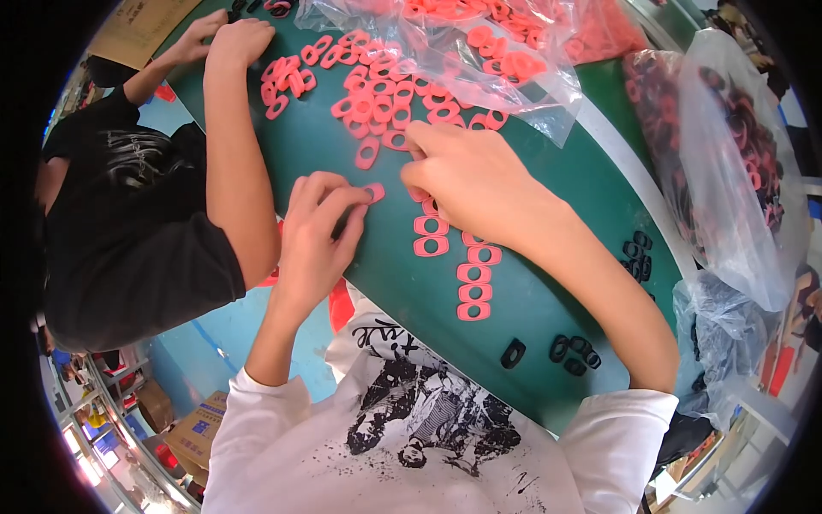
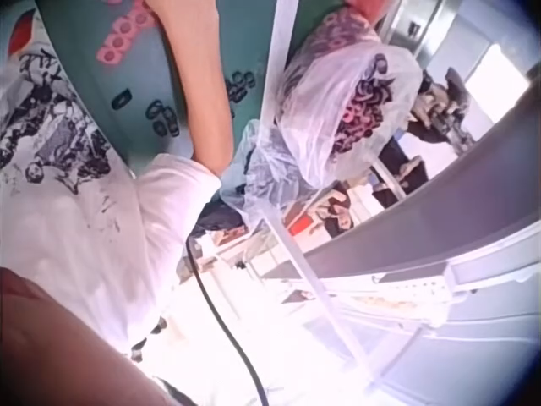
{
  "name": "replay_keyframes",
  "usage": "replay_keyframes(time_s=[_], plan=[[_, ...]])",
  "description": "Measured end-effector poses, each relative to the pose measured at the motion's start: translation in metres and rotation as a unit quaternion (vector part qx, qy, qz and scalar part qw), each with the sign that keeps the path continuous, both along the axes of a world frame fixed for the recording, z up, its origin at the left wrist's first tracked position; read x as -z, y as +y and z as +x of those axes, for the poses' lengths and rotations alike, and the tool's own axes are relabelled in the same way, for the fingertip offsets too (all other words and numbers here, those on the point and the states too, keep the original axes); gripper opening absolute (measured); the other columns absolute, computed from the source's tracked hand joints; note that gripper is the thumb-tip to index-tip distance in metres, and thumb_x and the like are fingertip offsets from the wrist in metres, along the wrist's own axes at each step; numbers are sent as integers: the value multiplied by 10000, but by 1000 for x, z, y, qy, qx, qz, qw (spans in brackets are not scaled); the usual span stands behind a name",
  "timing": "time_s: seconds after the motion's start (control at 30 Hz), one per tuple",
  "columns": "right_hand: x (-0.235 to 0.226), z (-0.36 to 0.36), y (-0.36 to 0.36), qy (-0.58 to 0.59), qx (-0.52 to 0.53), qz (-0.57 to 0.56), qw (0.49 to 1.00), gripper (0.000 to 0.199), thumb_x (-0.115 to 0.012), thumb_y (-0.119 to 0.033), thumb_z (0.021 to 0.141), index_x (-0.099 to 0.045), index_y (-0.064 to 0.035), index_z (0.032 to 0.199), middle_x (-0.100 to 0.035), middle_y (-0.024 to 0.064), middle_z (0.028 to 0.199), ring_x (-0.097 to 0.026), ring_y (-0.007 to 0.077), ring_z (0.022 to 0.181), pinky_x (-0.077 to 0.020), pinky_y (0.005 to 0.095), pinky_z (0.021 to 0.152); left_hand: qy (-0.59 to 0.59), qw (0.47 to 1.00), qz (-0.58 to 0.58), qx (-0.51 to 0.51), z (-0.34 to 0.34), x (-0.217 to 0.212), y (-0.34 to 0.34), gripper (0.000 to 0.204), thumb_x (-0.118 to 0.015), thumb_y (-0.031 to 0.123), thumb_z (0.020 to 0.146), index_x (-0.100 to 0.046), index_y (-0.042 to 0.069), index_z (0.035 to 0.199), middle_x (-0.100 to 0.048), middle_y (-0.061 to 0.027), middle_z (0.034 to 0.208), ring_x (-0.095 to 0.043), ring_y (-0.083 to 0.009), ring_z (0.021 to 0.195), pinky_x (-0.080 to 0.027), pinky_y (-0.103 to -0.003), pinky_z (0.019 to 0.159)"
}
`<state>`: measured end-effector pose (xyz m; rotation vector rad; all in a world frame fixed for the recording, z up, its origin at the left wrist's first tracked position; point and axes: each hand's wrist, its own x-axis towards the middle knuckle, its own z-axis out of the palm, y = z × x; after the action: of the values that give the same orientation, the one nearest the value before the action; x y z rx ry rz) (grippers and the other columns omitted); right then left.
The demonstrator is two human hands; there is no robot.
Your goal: The person assembles small pink plastic rings and black plastic bases into finished components by hand and with tweezers at a factory workbench.
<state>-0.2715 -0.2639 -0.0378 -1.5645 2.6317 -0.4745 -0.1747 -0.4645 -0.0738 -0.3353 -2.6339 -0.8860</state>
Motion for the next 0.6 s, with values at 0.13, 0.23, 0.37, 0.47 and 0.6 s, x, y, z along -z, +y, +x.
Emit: replay_keyframes(time_s=[0.13, 0.23, 0.37, 0.47, 0.6], plan=[[3, 5, 0, -40, 53, -48, 997, 112, -714, -48, 717, -673, -37, 820, -556, 48, 866, -602, 228, 786, -488, 355, 610, 6, 1000, -4, -4, -11, 0, 7, 167, -689, -19, 757, -666, 45, 910, -557, -80, 895, -530, -262, 817, -465, -371, 687], [7, 6, -8, -26, 73, -45, 996, 91, -715, -60, 744, -672, -35, 821, -567, 50, 872, -608, 230, 784, -493, 361, 636, 3, 1000, -9, -7, -12, 1, 9, 157, -687, -12, 760, -664, 45, 904, -559, -77, 896, -535, -261, 818, -471, -369, 688], [9, -2, -4, -42, 49, -60, 996, 89, -712, -58, 756, -674, -40, 835, -578, 58, 889, -619, 235, 798, -498, 368, 654, 8, 1000, -7, -4, -13, 4, 7, 162, -686, -7, 761, -664, 47, 912, -558, -73, 899, -537, -258, 821, -474, -371, 692], [9, 0, 6, -57, 52, -74, 994, 114, -694, -28, 758, -682, -46, 870, -580, 62, 857, -617, 237, 805, -498, 370, 662, 13, 1000, -6, 0, -15, 5, 8, 166, -688, -6, 763, -665, 53, 916, -559, -67, 899, -537, -254, 824, -471, -369, 695], [2, 2, 19, -102, 59, -41, 992, 154, -670, 9, 758, -683, -40, 903, -597, 67, 835, -615, 251, 780, -500, 363, 664, 20, 1000, 9, 8, -21, 7, 16, 166, -690, -31, 762, -672, 44, 910, -578, -69, 921, -545, -257, 848, -466, -356, 723]])
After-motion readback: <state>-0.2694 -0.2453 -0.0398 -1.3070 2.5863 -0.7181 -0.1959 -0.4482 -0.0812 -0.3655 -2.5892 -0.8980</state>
